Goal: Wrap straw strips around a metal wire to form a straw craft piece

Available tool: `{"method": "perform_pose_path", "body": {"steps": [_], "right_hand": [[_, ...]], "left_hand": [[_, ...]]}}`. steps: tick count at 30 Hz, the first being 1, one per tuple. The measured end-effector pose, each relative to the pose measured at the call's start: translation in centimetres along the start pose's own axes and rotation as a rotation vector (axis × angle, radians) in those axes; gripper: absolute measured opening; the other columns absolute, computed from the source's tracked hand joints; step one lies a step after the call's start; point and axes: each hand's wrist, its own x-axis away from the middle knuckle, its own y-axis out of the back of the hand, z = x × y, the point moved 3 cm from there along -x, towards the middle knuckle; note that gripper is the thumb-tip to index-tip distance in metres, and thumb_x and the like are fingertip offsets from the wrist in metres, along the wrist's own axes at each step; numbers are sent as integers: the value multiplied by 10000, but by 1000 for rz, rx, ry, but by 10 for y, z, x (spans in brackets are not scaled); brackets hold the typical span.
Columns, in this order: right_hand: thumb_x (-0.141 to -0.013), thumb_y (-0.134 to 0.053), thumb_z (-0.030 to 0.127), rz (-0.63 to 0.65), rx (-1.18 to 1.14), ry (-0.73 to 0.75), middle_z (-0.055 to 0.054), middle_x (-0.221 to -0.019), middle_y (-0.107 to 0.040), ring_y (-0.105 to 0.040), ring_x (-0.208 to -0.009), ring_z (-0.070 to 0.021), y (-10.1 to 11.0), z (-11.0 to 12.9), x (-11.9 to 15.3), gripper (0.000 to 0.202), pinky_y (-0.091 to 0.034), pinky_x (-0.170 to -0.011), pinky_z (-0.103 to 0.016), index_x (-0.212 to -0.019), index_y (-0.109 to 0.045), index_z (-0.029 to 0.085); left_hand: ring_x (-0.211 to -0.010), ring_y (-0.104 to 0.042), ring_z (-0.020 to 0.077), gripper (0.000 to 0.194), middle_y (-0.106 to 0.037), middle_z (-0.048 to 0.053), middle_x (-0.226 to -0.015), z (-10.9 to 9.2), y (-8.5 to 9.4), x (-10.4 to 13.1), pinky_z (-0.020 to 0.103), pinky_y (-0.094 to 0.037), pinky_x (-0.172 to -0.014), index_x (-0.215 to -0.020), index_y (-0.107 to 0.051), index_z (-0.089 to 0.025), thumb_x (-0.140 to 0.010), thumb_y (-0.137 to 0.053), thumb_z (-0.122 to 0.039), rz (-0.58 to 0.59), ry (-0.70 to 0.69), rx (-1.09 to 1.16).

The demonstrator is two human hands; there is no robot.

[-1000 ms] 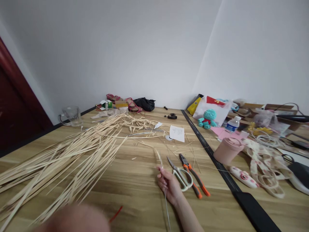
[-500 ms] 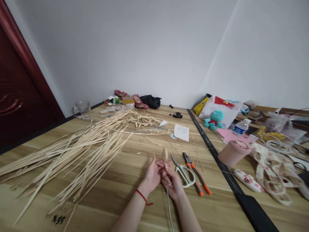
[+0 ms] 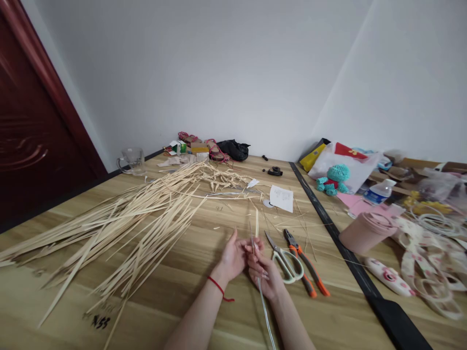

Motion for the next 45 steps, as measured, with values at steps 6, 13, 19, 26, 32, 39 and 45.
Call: {"method": "perform_pose_path", "body": {"steps": [6,13,19,26,32,39,45], "right_hand": [[-815,-617,215,-35,-18,57,40,-616,-508,-241,-334,6,-1,6,4,135,-265,-289,-86,-921,-626,133],[-768,-672,233,-145,5,116,75,-565,-482,-263,-330,8,7,22,12,186,-251,-294,-97,-917,-630,130],[-738,-697,262,-231,74,196,82,-568,-460,-250,-336,2,10,31,14,234,-217,-292,-117,-939,-627,164],[-716,-712,273,-286,97,234,75,-600,-493,-231,-347,2,8,33,14,266,-229,-307,-132,-941,-636,153],[-695,-726,334,-343,223,261,61,-623,-557,-255,-326,2,5,29,11,370,-213,-291,-152,-1016,-638,173],[-659,-748,403,-382,440,280,-18,-680,-654,-372,-346,-30,0,22,7,535,-240,-303,-165,-1112,-615,152],[-664,-745,396,-363,499,273,-18,-677,-677,-399,-334,-45,-2,18,6,645,-279,-305,-168,-1231,-521,185]], "left_hand": [[-848,-624,205,582,-617,202,-1120,-13,9,-6,291,-488,-719,-1031,-637,-25,-884,-349,-509,-13,-80,-6],[-1127,-509,220,508,-519,164,-1281,-52,27,1,327,-451,-937,-1007,-659,-80,-897,-343,-462,-220,-362,32],[-1192,-448,204,475,-469,109,-1342,-86,40,19,308,-455,-938,-1001,-672,-131,-886,-367,-476,-294,-568,4],[-869,-572,105,421,-481,77,-1339,-106,49,36,171,-503,-668,-999,-675,-144,-889,-384,-427,-342,-738,30],[-753,-623,111,409,-605,143,-1179,-109,44,40,192,-511,-611,-932,-679,-75,-901,-380,-352,-203,-703,158],[-972,-638,217,289,-682,190,-982,-75,24,20,288,-491,-883,-778,-662,-38,-870,-468,-231,-246,-474,-2],[-926,-658,240,117,-701,160,-924,-44,5,8,377,-482,-906,-772,-581,-113,-801,-602,-224,-195,-394,-119]]}}
